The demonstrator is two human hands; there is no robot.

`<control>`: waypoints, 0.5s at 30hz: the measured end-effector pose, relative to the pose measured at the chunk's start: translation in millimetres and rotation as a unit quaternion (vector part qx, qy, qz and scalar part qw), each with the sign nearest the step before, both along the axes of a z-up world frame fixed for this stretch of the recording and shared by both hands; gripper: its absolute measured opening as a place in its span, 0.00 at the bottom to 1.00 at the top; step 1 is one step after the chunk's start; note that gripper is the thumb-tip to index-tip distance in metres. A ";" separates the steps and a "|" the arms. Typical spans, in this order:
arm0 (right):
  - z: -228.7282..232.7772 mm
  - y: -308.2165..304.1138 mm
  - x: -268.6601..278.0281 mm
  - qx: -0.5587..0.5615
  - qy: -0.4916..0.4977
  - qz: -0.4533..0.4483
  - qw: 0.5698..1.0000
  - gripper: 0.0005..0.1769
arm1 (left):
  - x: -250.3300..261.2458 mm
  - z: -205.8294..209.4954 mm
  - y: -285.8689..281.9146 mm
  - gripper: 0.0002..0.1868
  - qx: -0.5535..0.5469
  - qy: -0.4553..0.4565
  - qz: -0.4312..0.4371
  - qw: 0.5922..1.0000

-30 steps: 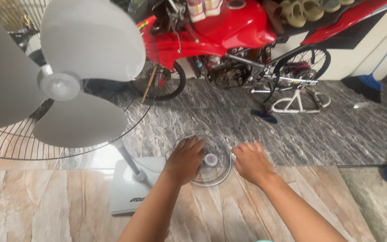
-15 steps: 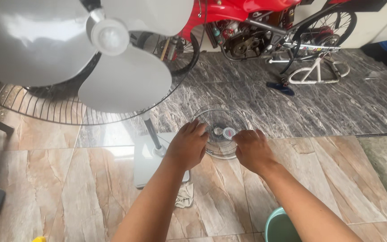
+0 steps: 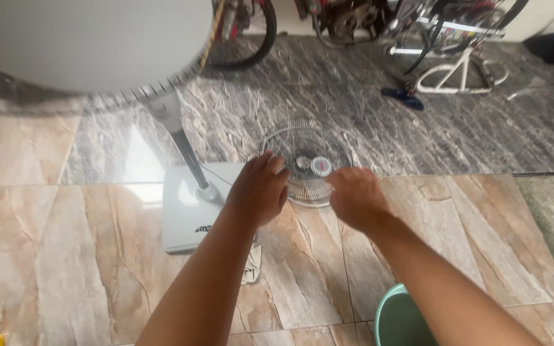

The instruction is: The person reassembles a standing electric fan by attaching the fan blades to the motor shaft, securing them with a nut, and then fitting the front and rear wire cages. The person uses hands to align and tighten components without additional tools.

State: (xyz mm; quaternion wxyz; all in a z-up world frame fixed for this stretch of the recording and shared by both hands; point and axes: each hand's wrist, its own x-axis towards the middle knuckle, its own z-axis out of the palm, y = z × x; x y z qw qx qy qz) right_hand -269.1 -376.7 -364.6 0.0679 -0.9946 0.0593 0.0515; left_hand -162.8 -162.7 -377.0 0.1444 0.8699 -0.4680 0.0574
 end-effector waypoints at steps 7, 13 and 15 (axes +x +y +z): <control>-96.9 -37.5 13.7 -0.029 -0.118 0.034 0.992 0.18 | 26.7 -90.9 -25.2 0.20 0.005 -0.011 0.027 1.000; -185.1 -56.1 25.7 -0.033 -0.148 0.031 0.988 0.17 | 37.6 -174.9 -30.0 0.20 -0.024 -0.013 0.045 0.999; -212.4 -59.8 29.7 -0.037 -0.162 0.036 0.985 0.17 | 39.3 -203.1 -34.4 0.20 -0.021 -0.021 0.045 0.999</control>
